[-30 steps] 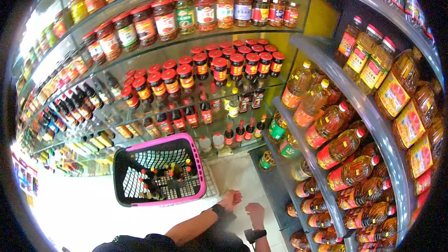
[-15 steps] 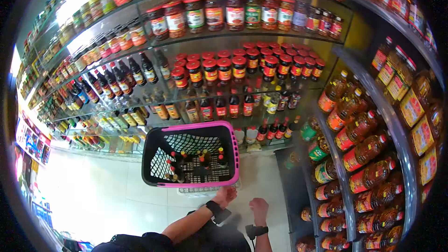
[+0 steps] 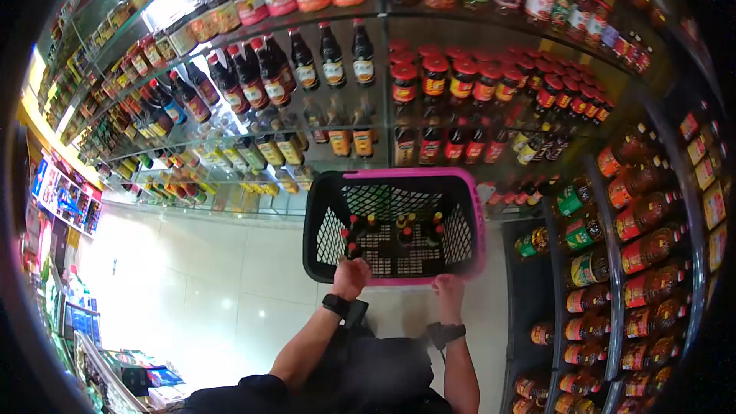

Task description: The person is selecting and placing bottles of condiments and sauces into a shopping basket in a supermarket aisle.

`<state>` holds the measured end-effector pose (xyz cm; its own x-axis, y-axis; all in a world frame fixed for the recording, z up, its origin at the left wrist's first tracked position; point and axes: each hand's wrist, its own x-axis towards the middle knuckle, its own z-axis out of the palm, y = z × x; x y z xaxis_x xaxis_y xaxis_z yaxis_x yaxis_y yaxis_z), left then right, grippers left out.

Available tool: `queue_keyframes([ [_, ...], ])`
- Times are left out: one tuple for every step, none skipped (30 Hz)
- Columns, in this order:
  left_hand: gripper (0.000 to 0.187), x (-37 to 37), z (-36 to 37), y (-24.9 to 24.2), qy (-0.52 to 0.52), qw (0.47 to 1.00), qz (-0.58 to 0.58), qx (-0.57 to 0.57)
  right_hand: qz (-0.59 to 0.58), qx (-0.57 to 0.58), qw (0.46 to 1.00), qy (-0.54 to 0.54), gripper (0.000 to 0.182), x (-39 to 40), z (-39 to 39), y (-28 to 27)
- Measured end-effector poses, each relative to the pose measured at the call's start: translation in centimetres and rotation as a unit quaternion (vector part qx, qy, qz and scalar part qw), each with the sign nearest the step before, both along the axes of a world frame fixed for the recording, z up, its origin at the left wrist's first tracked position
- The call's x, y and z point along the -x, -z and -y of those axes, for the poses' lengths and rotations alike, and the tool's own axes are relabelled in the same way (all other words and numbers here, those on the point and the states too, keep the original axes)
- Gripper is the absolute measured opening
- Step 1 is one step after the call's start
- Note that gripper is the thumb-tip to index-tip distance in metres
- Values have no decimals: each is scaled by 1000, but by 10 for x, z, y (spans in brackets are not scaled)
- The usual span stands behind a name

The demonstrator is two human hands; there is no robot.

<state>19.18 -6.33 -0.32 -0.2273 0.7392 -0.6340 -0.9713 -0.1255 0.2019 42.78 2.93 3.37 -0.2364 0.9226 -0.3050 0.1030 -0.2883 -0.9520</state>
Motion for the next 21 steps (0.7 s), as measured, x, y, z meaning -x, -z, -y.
queue_keyframes([
  [13,13,9,-6,-2,1000,6,6,-2,-1,1000,-11,3,12,5,-1],
  [13,23,18,-15,-15,1000,-11,23,7,-10,1000,-11,8,25,8,2],
  [13,33,24,-23,-29,998,-28,40,12,-7,1000,-12,8,35,10,4],
  [13,42,26,-20,-33,995,-19,94,28,-20,999,-31,8,44,11,7],
  [13,50,28,-17,-34,995,-15,98,42,-34,997,-50,8,54,9,9],
  [13,57,31,-14,-38,994,-6,106,46,-31,997,-51,8,64,5,11],
  [13,64,33,-6,-41,993,4,115,40,-55,996,-61,8,74,-1,11],
  [13,71,36,2,-42,992,8,118,34,-80,994,-71,7,83,-8,11],
  [9,77,39,10,-37,995,10,94,38,-77,994,-73,7,92,-17,11],
  [11,84,39,11,-33,997,10,68,74,-64,991,-96,8,100,-29,12],
  [11,89,39,12,-35,997,13,70,110,-51,985,-119,8,107,-40,13],
  [10,93,38,14,-41,995,13,87,156,-69,976,-135,10,112,-50,14],
  [10,96,37,16,-47,993,13,104,158,-67,975,-137,10,116,-61,17],
  [10,101,37,17,-55,996,5,71,202,-82,964,-150,11,120,-74,21],
  [10,104,34,19,-57,996,8,73,245,-97,951,-162,13,122,-85,24],
  [11,107,28,18,-54,997,10,59,261,-106,944,-169,15,123,-94,24],
  [12,108,22,19,-51,998,11,44,263,-104,944,-171,15,120,-110,39],
  [12,113,17,20,-55,997,11,46,290,-115,932,-182,16,122,-132,58],
  [13,116,13,23,-49,998,3,50,317,-126,920,-194,17,128,-146,60],
  [14,119,7,26,-44,998,-5,55,414,-167,862,-239,20,132,-156,64],
  [14,121,-1,31,-39,997,-12,60,413,-167,862,-242,20,138,-166,69],
])
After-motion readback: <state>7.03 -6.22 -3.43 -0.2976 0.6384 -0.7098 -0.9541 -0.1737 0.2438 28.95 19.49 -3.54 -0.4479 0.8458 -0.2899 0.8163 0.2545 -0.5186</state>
